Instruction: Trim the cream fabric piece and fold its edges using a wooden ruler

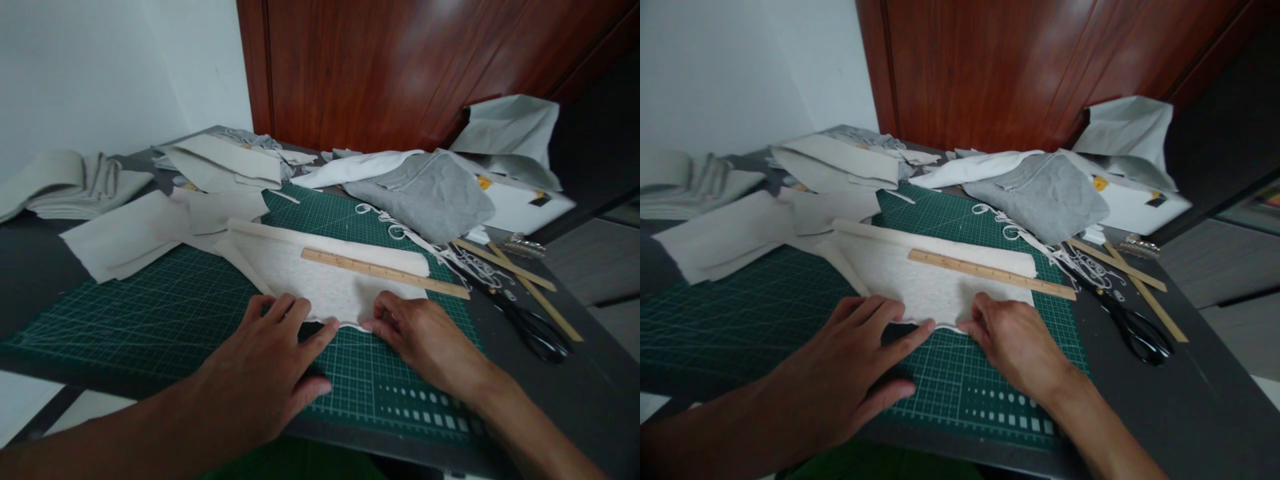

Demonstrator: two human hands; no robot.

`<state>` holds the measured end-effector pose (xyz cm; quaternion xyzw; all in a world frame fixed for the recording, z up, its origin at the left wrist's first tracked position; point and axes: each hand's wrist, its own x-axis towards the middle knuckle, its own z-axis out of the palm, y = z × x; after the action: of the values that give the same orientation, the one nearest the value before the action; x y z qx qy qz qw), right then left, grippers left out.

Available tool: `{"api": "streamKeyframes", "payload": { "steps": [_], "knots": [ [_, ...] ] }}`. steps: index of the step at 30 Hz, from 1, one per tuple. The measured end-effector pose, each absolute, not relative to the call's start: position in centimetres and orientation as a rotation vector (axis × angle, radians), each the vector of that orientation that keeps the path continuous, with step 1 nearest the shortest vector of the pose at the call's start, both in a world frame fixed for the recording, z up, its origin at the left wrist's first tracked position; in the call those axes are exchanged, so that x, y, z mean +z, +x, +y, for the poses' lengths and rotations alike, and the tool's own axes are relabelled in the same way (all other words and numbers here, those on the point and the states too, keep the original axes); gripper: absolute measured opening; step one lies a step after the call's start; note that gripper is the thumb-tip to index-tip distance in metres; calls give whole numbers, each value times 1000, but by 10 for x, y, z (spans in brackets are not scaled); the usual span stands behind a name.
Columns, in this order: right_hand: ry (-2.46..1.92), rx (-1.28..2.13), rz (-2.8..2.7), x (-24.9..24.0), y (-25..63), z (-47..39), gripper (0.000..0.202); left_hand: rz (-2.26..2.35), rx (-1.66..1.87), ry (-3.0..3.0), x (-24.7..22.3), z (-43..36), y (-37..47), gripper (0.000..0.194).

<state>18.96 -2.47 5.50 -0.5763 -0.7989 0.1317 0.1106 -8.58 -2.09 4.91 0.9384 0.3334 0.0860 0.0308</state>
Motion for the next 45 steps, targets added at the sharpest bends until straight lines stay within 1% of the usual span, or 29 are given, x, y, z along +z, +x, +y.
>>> {"api": "streamKeyframes", "payload": {
  "steps": [6,9,13,16,18,24,32,39,45],
  "knots": [
    [-1567,560,-2416,67,198,-6,32,1066,223,2847,54,-24,-81,60],
    [-1487,504,-2452,63,199,7,40,1079,198,2838,55,-26,-78,65],
    [-1688,192,-2372,59,202,23,27,1091,193,2824,56,-29,-76,70],
    [-1824,125,-2361,58,206,33,30,1106,207,2816,55,-30,-76,72],
    [-1834,155,-2351,58,208,38,30,1104,213,2812,55,-31,-76,72],
    [-1773,329,-2374,66,213,35,12,1105,222,2801,55,-30,-74,73],
    [-1677,727,-2258,68,221,10,8,1116,263,2786,50,-33,-75,71],
    [-1694,780,-2252,68,226,-7,10,1121,289,2777,48,-34,-73,66],
    [-1697,775,-2224,69,224,-12,9,1124,277,2790,50,-33,-73,66]
  ]
}}
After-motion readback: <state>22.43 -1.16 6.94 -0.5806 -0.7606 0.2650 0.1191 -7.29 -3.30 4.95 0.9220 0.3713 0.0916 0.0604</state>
